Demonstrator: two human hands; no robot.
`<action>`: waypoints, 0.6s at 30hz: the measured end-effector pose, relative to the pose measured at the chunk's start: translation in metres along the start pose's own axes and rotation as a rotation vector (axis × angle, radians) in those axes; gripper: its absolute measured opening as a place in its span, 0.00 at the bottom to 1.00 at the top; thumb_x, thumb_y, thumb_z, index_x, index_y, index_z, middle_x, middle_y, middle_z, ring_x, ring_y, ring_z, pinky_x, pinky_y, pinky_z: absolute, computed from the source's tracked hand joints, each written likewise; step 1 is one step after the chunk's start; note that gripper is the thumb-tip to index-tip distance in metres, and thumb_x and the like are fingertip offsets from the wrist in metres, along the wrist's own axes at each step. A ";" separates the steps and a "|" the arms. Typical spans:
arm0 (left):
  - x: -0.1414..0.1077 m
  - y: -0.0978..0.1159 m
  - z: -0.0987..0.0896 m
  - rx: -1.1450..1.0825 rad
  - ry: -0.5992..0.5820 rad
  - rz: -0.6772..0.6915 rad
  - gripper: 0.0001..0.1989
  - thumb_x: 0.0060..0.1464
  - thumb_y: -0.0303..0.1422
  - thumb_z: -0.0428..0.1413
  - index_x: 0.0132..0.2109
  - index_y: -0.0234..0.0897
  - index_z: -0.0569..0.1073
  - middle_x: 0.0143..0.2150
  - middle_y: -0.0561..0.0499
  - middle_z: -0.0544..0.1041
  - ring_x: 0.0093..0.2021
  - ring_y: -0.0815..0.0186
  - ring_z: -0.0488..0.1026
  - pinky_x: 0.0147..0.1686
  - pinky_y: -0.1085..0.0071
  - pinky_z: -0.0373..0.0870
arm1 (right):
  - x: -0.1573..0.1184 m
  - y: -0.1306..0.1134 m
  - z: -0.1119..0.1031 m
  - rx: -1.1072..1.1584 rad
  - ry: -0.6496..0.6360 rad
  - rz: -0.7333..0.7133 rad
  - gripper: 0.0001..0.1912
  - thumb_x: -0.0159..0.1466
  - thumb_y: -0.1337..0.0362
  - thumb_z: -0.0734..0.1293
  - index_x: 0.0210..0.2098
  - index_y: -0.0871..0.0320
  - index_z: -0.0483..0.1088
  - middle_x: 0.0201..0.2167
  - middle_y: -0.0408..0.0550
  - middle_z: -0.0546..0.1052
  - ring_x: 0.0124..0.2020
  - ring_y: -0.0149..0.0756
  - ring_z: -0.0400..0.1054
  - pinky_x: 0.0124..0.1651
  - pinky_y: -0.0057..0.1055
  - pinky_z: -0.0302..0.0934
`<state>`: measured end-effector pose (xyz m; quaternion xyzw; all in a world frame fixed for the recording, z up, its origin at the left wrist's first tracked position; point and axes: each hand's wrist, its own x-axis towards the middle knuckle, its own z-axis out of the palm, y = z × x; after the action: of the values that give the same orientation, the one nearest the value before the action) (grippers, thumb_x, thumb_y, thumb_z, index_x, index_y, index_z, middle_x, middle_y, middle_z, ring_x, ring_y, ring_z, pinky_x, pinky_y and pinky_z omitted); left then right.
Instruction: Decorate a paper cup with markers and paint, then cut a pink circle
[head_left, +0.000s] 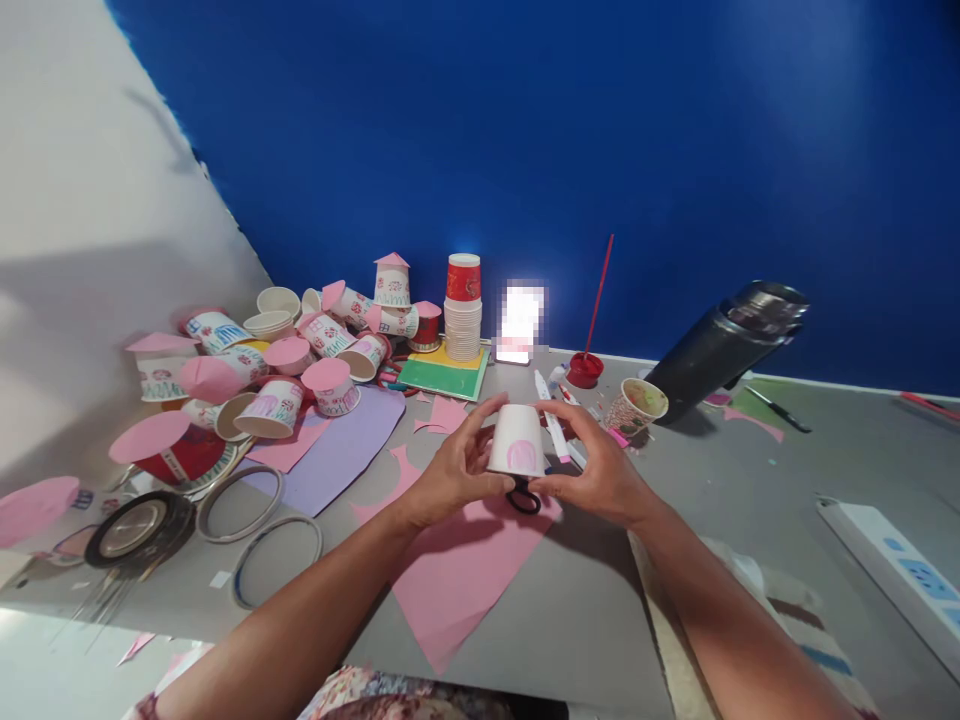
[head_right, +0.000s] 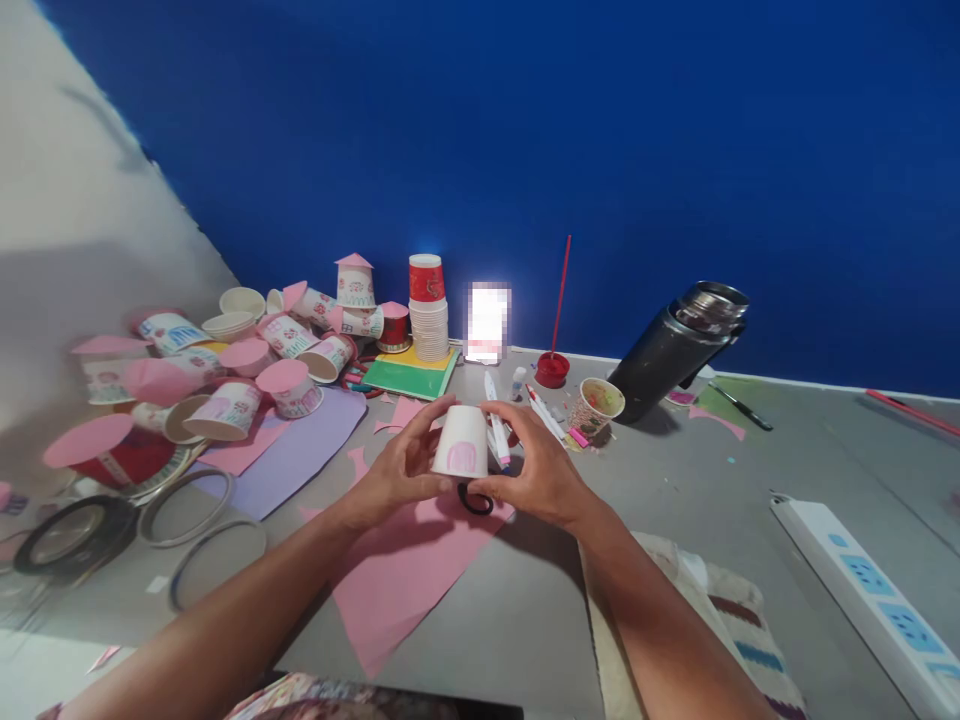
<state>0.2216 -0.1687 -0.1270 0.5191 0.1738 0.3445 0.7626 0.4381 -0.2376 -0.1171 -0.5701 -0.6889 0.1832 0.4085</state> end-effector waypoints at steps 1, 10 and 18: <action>0.000 0.001 -0.001 0.063 0.005 0.017 0.45 0.44 0.26 0.72 0.68 0.47 0.68 0.66 0.40 0.72 0.64 0.48 0.71 0.61 0.58 0.70 | 0.000 -0.001 0.000 -0.005 -0.005 0.005 0.43 0.52 0.55 0.81 0.63 0.51 0.66 0.61 0.57 0.74 0.57 0.53 0.71 0.56 0.47 0.70; 0.008 -0.001 -0.004 0.279 0.091 0.100 0.34 0.47 0.23 0.69 0.61 0.43 0.73 0.63 0.42 0.75 0.61 0.52 0.74 0.60 0.62 0.70 | -0.003 0.013 -0.002 0.306 0.044 0.010 0.34 0.65 0.52 0.73 0.67 0.49 0.62 0.67 0.57 0.71 0.63 0.49 0.70 0.62 0.47 0.67; 0.009 -0.008 -0.002 0.417 0.152 0.082 0.35 0.43 0.23 0.66 0.59 0.41 0.66 0.63 0.41 0.72 0.59 0.54 0.76 0.52 0.63 0.74 | 0.001 0.020 0.009 -0.017 0.344 -0.134 0.12 0.71 0.65 0.66 0.53 0.53 0.71 0.45 0.50 0.85 0.46 0.42 0.80 0.53 0.40 0.72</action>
<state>0.2296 -0.1628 -0.1340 0.6448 0.2770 0.3699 0.6088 0.4437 -0.2296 -0.1363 -0.5493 -0.6468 0.0492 0.5268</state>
